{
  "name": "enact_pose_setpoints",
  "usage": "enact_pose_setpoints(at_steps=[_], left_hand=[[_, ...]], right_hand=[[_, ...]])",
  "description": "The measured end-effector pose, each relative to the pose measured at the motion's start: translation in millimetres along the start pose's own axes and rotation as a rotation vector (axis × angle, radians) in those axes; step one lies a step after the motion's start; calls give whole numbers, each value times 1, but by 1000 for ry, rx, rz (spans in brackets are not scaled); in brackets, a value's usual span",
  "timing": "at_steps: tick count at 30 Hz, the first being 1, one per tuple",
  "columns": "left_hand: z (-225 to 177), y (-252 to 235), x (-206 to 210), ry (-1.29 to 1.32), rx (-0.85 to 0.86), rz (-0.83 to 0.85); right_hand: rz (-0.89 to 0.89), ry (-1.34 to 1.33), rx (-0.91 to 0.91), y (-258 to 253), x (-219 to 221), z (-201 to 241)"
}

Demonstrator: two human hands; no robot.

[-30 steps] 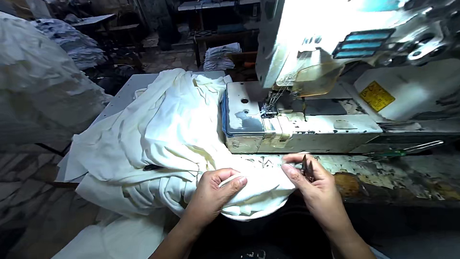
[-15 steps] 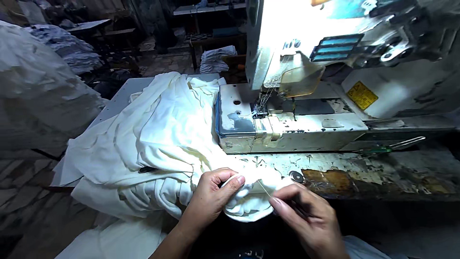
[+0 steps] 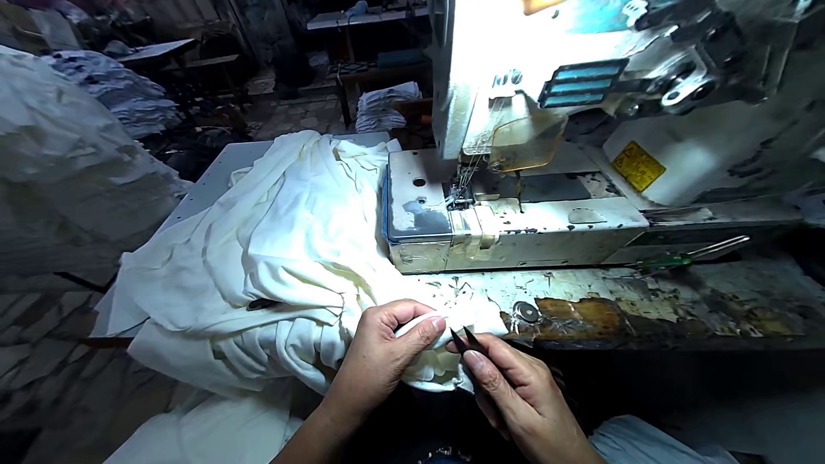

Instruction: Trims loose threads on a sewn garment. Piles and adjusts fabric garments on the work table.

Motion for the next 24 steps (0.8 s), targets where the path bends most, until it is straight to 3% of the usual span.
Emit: enact_pose_setpoints(at_steps=[18,24], left_hand=[[-1,2,-1,-50,2,-8],[-4,4,4,-30,25,49]], right_hand=[[-59,80,-25,3,1,0],[-57,-21,-173,-1,-2,2]])
Point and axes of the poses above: each hand's wrist, its own y-axis away from the middle knuckle, its own x-axis out of the palm, z = x × y, the point moved 7 cm from there along -y, towards the middle knuckle, and after that the axes turned 2 degrees about -y, right-handed, at the moved point
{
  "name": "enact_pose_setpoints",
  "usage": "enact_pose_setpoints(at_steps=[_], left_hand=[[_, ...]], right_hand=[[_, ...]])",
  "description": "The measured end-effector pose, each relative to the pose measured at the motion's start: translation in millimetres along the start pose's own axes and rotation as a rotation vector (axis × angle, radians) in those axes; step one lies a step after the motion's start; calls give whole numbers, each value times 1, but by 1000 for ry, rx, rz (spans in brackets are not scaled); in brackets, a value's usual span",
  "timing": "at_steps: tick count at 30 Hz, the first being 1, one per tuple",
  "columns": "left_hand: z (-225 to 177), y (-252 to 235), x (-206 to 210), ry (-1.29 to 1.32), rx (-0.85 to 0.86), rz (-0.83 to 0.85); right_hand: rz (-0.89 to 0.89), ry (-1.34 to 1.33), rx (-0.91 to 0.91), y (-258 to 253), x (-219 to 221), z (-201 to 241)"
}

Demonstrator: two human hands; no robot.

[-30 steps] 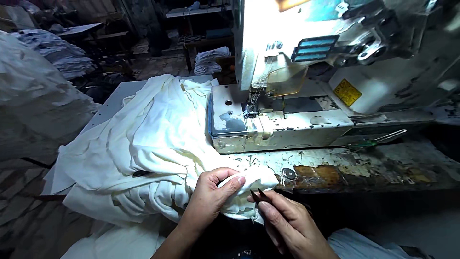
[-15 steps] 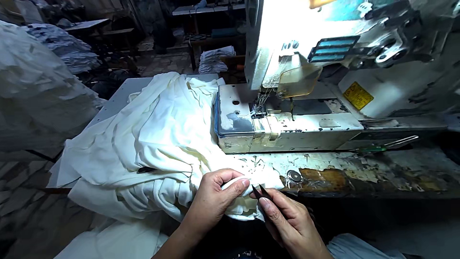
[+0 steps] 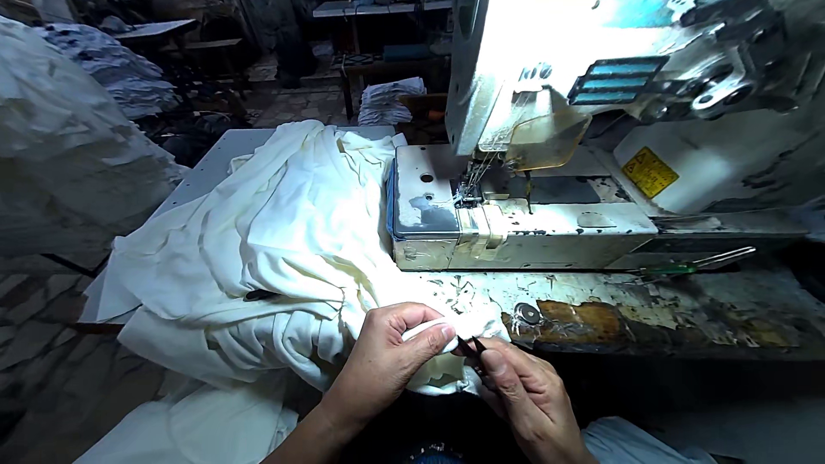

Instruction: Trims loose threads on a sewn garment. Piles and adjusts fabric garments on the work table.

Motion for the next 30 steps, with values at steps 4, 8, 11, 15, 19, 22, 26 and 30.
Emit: enact_pose_setpoints(at_steps=[4,8,11,15,19,22,26,30], left_hand=[[-5,1,1,-126,81,19],[-2,1,1,-188,117,-22],[-1,1,-1,-186,122,-53],[-1,-1,-3,-198,146,-41],[6,0,-4,-189,129,5],[14,-1,-9,-22,-62,15],[18,-1,-12,149,-188,46],[17,-3,-7,201,-199,55]], right_hand=[[33,-134,64,-4,-3,-6],[104,-508,395,-1,6,-22],[113,-698,505,4,11,-28],[109,-787,556,3,13,-28],[40,-890,565,0,19,-26],[8,-853,487,-4,13,-18],[130,-832,499,-1,11,-18],[141,-870,571,4,13,-19]])
Point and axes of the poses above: each hand's wrist, its own y-axis away from the middle knuckle, its own x-axis out of the palm, z = x × y, the point moved 7 cm from there along -y, towards the middle knuckle, and after that the axes turned 2 degrees about -y, right-handed, at the moved point
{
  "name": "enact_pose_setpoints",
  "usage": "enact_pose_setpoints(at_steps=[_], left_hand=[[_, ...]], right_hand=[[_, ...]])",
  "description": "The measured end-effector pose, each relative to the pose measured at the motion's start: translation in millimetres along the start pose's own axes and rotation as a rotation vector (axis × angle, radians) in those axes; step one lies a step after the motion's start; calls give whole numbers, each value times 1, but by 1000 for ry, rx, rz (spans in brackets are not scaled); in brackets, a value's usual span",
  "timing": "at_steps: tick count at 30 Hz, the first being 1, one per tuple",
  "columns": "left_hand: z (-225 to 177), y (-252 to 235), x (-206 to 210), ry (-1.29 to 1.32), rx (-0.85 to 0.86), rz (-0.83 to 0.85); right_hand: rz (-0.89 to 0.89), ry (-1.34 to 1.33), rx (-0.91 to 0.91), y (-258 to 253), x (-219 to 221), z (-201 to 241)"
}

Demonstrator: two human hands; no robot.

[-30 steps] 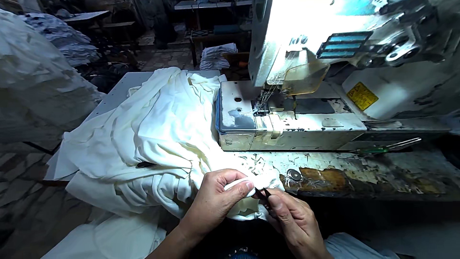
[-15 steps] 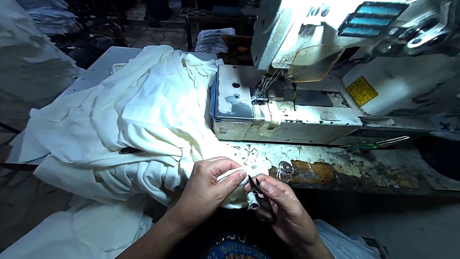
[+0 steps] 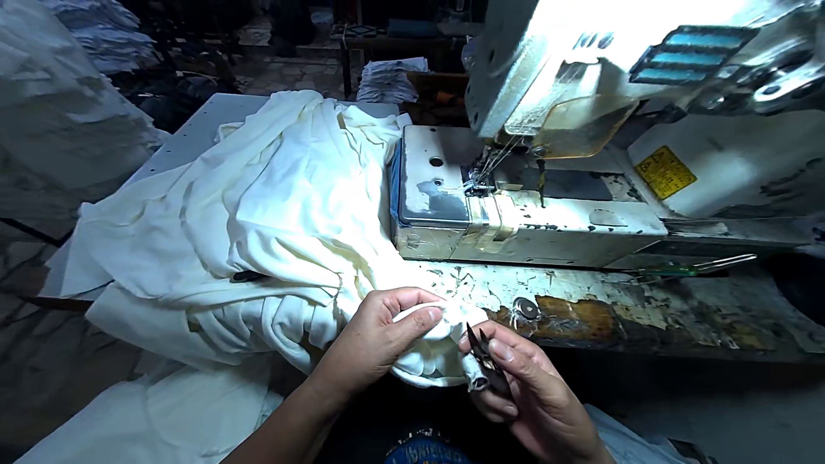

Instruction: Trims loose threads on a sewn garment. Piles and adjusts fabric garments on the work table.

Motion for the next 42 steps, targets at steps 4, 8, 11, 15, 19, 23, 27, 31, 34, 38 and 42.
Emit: enact_pose_setpoints(at_steps=[4,8,11,15,19,23,27,31,34,38,42], left_hand=[[-2,-1,4,19,22,13],[-2,0,4,24,14,8],[-3,1,5,7,22,14],[-4,1,6,5,30,15],[-3,1,6,-20,35,38],[0,1,4,-49,36,30],[-3,0,6,-100,77,9],[-8,2,9,-254,184,-46],[-12,4,11,-363,273,-63],[-10,4,8,-367,273,-41],[-5,1,11,-366,242,-23]], right_hand=[[0,-44,33,1,-1,-3],[-6,-65,47,1,-1,-5],[-19,-77,55,2,-2,-6],[-41,-82,67,2,-4,-8],[39,-26,-16,3,1,-1],[70,278,-315,7,6,24],[-294,1007,-642,8,1,35],[-382,1209,-796,6,13,36],[-311,1002,-743,5,10,36],[-38,585,-546,22,13,40],[-79,639,-629,23,9,38]])
Point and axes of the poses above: each hand's wrist, its own y-axis away from the middle knuckle, its own x-axis out of the palm, z = x × y, the point moved 7 cm from there along -y, towards the middle knuckle, and after that the axes turned 2 degrees about -y, right-handed, at the moved point
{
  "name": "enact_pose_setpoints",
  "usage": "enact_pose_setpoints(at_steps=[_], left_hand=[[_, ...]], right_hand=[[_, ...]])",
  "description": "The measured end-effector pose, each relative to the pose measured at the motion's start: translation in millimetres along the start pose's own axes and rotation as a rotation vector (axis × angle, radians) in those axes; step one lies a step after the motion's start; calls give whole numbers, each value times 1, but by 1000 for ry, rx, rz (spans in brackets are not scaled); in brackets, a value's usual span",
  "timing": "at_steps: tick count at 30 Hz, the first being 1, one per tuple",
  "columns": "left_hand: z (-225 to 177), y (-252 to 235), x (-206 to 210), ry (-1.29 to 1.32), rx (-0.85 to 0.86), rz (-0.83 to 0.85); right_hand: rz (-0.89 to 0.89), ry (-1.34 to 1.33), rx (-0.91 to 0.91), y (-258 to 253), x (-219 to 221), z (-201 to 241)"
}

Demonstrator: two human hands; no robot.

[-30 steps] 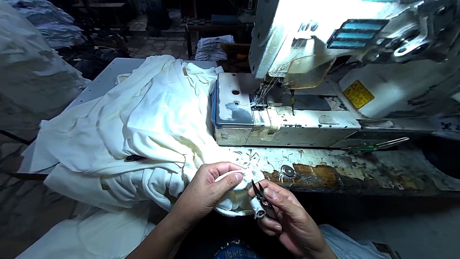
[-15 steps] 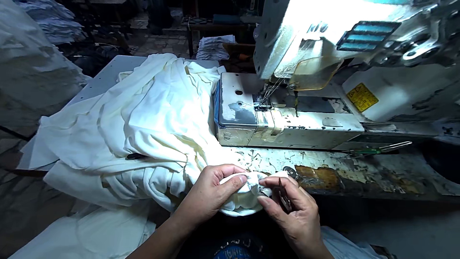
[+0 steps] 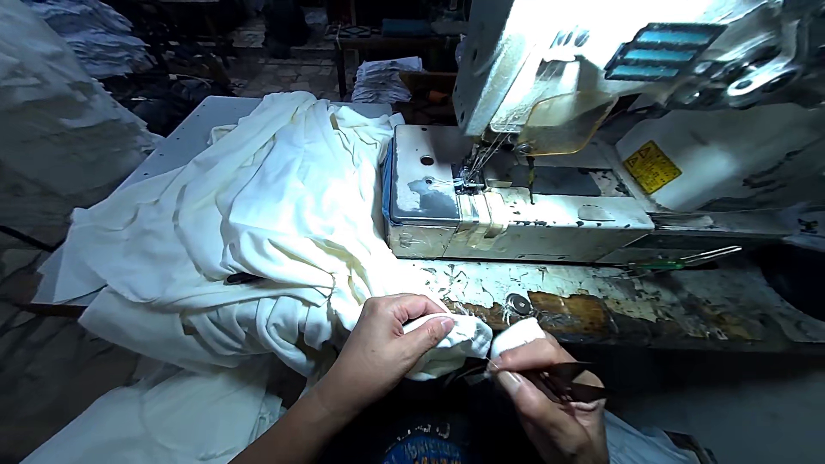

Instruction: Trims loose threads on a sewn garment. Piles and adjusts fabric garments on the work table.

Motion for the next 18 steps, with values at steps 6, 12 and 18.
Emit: enact_pose_setpoints(at_steps=[6,12,18], left_hand=[[-3,2,5,-22,9,69],[7,5,4,-28,-66,83],[7,3,-3,147,-132,114]], right_hand=[[30,648,-247,-6,-11,-9],[-192,643,-78,-1,-38,-19],[-68,150,149,-11,-31,-22]])
Point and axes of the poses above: each hand's wrist, its own y-axis away from the middle knuckle, its own x-axis out of the palm, z = x × y, the point moved 7 cm from there along -y, towards the middle knuckle, and after that the axes turned 2 degrees about -y, right-handed, at the moved point
